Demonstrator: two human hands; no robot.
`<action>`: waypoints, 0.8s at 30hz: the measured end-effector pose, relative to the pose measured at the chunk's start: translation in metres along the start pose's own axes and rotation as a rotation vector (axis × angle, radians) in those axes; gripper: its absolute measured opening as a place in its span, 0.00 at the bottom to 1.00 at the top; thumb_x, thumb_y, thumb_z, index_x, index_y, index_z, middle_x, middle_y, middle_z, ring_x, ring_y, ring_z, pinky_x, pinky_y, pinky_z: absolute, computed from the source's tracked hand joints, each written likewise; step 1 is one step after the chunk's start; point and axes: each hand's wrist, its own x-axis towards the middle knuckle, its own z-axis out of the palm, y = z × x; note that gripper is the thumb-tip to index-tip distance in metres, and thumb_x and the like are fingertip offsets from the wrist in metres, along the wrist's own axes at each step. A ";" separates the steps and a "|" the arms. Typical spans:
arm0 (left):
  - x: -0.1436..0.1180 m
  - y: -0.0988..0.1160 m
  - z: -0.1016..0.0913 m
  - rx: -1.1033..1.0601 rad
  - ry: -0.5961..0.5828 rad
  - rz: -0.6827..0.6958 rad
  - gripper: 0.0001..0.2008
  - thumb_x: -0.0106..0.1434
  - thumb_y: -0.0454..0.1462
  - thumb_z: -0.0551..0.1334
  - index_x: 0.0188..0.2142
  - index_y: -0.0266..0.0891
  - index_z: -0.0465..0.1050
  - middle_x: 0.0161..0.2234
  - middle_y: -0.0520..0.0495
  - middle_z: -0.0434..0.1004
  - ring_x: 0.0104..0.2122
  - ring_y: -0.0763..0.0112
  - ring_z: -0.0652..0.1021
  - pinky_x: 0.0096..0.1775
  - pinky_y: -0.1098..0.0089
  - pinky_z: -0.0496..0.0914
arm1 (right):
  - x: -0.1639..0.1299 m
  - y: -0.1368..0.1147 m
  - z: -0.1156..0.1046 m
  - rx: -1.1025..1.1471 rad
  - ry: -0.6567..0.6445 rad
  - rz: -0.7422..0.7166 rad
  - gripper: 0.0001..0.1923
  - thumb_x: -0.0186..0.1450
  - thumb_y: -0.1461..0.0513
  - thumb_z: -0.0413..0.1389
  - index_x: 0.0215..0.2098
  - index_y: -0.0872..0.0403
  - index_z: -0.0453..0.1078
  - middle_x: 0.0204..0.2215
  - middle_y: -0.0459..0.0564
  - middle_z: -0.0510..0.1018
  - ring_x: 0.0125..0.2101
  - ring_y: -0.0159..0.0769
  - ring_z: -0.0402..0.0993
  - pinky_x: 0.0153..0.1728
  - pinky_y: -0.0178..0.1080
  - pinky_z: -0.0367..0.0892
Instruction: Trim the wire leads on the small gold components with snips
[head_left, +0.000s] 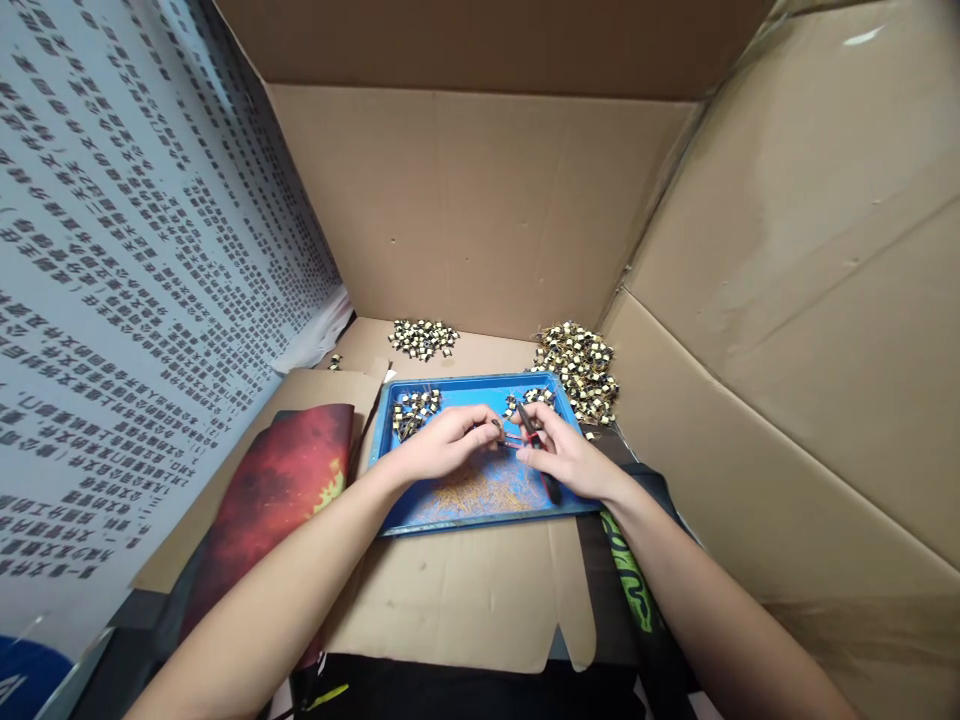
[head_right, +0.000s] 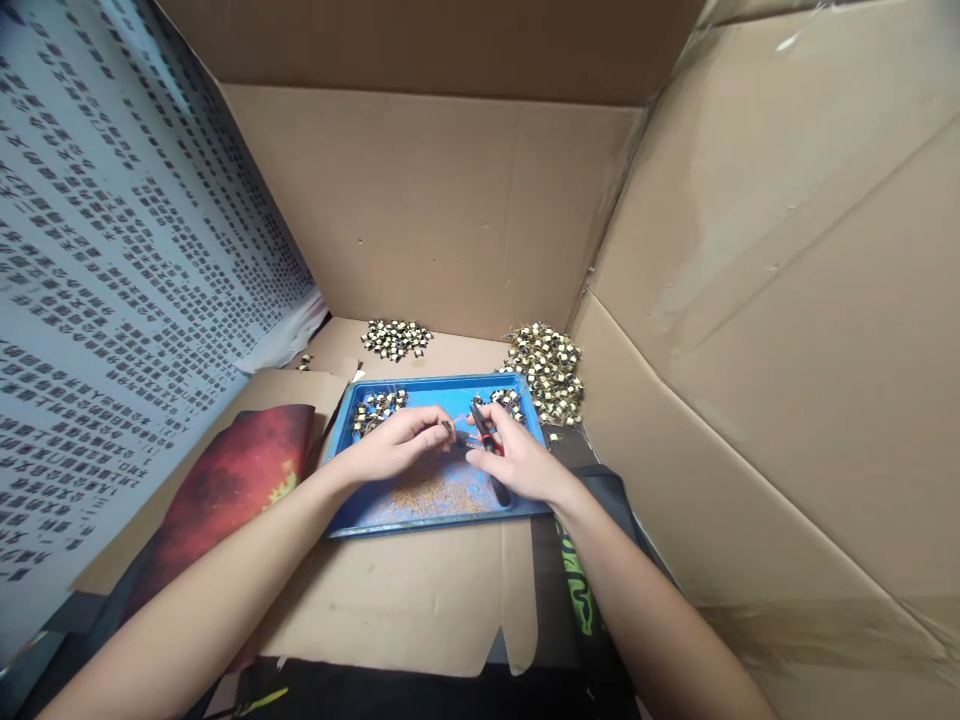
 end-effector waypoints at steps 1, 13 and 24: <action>0.000 -0.001 0.000 -0.001 0.021 -0.004 0.16 0.76 0.44 0.54 0.38 0.36 0.72 0.34 0.48 0.78 0.34 0.69 0.76 0.40 0.70 0.69 | 0.000 0.001 0.001 0.006 -0.014 -0.016 0.20 0.67 0.56 0.61 0.54 0.52 0.66 0.48 0.51 0.72 0.44 0.38 0.73 0.48 0.41 0.70; 0.000 -0.002 -0.001 0.131 0.118 -0.002 0.20 0.77 0.46 0.50 0.34 0.38 0.69 0.31 0.49 0.74 0.32 0.69 0.74 0.39 0.68 0.67 | 0.006 0.009 0.005 -0.025 0.062 -0.052 0.26 0.76 0.52 0.48 0.68 0.54 0.65 0.39 0.50 0.76 0.36 0.34 0.72 0.43 0.40 0.71; -0.001 -0.002 -0.002 0.199 0.136 -0.030 0.20 0.77 0.45 0.49 0.35 0.38 0.70 0.31 0.49 0.75 0.32 0.69 0.74 0.38 0.69 0.66 | 0.003 0.013 0.010 -0.137 0.130 -0.048 0.25 0.76 0.54 0.49 0.67 0.54 0.67 0.36 0.48 0.78 0.28 0.30 0.71 0.32 0.35 0.69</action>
